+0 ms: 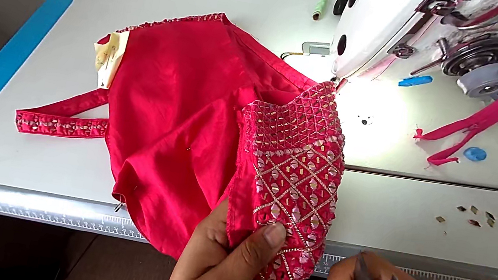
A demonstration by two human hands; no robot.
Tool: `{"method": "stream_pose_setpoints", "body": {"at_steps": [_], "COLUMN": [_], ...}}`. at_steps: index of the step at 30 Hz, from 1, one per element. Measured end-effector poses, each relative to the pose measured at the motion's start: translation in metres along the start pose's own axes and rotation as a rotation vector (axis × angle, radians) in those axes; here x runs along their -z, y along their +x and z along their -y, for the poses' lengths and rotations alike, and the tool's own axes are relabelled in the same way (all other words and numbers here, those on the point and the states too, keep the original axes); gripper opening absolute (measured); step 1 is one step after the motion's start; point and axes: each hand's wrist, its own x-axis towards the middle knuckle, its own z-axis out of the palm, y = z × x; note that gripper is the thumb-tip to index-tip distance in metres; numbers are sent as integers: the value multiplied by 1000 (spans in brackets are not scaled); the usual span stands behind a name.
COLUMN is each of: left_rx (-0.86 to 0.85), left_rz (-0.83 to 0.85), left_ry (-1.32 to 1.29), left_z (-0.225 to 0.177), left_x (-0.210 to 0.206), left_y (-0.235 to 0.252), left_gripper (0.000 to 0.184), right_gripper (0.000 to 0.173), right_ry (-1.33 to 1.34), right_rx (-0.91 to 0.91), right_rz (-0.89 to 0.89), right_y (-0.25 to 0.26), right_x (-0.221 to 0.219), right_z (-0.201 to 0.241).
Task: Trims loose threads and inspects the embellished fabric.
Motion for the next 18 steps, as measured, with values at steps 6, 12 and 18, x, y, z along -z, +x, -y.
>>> {"method": "stream_pose_setpoints", "body": {"at_steps": [6,12,18], "left_rx": [-23,-75,-92], "left_rz": [-18,-80,-126], "left_ry": [-67,-83,-65], "left_z": [2,4,8], "left_x": [-5,-21,-22], "left_y": [-2,1,1], "left_gripper": [19,20,26], "right_gripper": [43,34,36], "right_ry": [76,142,169], "right_rx": [-37,-33,-84], "right_rz": [20,1,16], "right_y": [4,6,8], "right_x": [-16,-21,-17], "right_z": [-1,-5,-1]}}
